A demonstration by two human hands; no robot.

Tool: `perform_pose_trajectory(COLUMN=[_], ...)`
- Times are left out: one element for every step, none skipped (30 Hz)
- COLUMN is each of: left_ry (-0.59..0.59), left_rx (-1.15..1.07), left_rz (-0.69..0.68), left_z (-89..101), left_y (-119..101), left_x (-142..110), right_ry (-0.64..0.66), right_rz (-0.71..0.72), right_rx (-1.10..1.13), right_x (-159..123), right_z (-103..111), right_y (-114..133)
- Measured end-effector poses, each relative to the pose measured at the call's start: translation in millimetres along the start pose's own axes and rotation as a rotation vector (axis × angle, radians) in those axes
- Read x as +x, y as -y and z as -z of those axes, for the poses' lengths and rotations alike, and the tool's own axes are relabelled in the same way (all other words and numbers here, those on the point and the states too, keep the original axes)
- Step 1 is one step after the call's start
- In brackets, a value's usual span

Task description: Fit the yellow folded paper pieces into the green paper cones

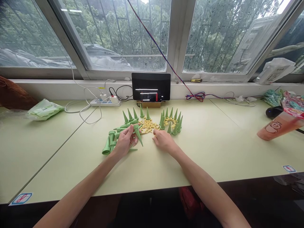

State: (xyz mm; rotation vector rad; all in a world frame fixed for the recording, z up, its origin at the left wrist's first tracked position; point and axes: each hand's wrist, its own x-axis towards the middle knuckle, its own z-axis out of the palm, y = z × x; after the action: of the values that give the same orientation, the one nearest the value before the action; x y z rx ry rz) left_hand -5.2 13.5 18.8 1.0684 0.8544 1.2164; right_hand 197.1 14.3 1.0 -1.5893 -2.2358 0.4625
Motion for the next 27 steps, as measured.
perform_pose_trajectory(left_ry=[0.007, 0.013, 0.018, 0.023, 0.026, 0.028, 0.029, 0.028, 0.029, 0.032, 0.038, 0.046, 0.052, 0.057, 0.061, 0.063, 0.065, 0.068, 0.074, 0.08, 0.086, 0.092, 0.096, 0.099, 0.101, 0.103, 0.105], left_rx=[-0.002, -0.003, -0.002, 0.0, 0.003, 0.006, 0.01, 0.013, 0.018, 0.022, 0.025, 0.028, 0.028, 0.028, 0.028, 0.028, 0.029, 0.029, 0.029, 0.027, 0.024, 0.023, 0.021, 0.02, 0.02, 0.019, 0.021], left_rz=[0.003, 0.005, 0.007, 0.007, 0.007, 0.007, 0.006, 0.005, 0.005, 0.004, 0.003, 0.003, 0.002, 0.003, 0.003, 0.003, 0.003, 0.001, -0.001, -0.002, -0.003, -0.003, -0.001, 0.003, 0.006, 0.01, 0.014], left_z=[0.0, 0.0, 0.1, 0.2, 0.3, 0.4, 0.5, 0.5, 0.4, 0.4, 0.3, 0.2, 0.0, -0.1, -0.1, -0.1, 0.0, 0.2, 0.4, 0.7, 1.0, 1.1, 1.2, 1.2, 1.0, 0.7, 0.3], left_y=[0.1, 0.2, 0.4, 0.7, 1.1, 1.5, 1.9, 2.3, 2.6, 2.8, 3.0, 3.1, 3.1, 3.1, 3.2, 3.4, 3.6, 4.0, 4.6, 5.2, 5.8, 6.4, 6.8, 7.0, 7.0, 6.8, 6.5], left_x=[0.0, 0.1, 0.3, 0.5, 0.7, 0.9, 1.1, 1.2, 1.2, 1.2, 1.1, 1.0, 0.9, 0.8, 0.8, 0.8, 0.8, 1.0, 1.1, 1.3, 1.5, 1.6, 1.6, 1.5, 1.3, 1.0, 0.6], right_ry=[0.003, 0.005, 0.005, 0.003, 0.001, -0.003, -0.005, -0.006, -0.008, -0.01, -0.014, -0.02, -0.026, -0.03, -0.032, -0.032, -0.03, -0.027, -0.024, -0.022, -0.022, -0.022, -0.024, -0.027, -0.032, -0.037, -0.042], right_rz=[-0.001, -0.001, 0.001, 0.004, 0.008, 0.013, 0.019, 0.024, 0.03, 0.035, 0.039, 0.042, 0.042, 0.04, 0.036, 0.032, 0.028, 0.027, 0.027, 0.028, 0.03, 0.032, 0.034, 0.037, 0.041, 0.045, 0.05], right_rx=[0.005, 0.011, 0.02, 0.03, 0.04, 0.05, 0.06, 0.069, 0.079, 0.088, 0.098, 0.108, 0.117, 0.124, 0.13, 0.134, 0.137, 0.142, 0.147, 0.154, 0.161, 0.168, 0.174, 0.178, 0.183, 0.19, 0.199], right_x=[0.0, 0.0, 0.1, 0.1, 0.2, 0.3, 0.4, 0.5, 0.7, 0.8, 1.1, 1.3, 1.5, 1.8, 2.0, 2.2, 2.3, 2.4, 2.3, 2.1, 1.9, 1.5, 1.1, 0.7, 0.3, -0.1, -0.3], right_z=[-1.2, -2.4, -3.6, -4.7, -5.6, -6.3, -7.0, -7.5, -8.0, -8.6, -9.3, -10.1, -10.8, -11.5, -12.1, -12.5, -12.6, -12.5, -12.3, -11.9, -11.5, -11.2, -11.0, -10.9, -11.0, -11.2, -11.5], right_y=[-0.1, -0.4, -0.6, -0.8, -0.9, -0.9, -0.8, -0.7, -0.6, -0.4, -0.3, -0.3, -0.3, -0.3, -0.3, -0.3, -0.3, -0.3, -0.2, -0.1, 0.0, 0.2, 0.4, 0.6, 0.9, 1.4, 1.9])
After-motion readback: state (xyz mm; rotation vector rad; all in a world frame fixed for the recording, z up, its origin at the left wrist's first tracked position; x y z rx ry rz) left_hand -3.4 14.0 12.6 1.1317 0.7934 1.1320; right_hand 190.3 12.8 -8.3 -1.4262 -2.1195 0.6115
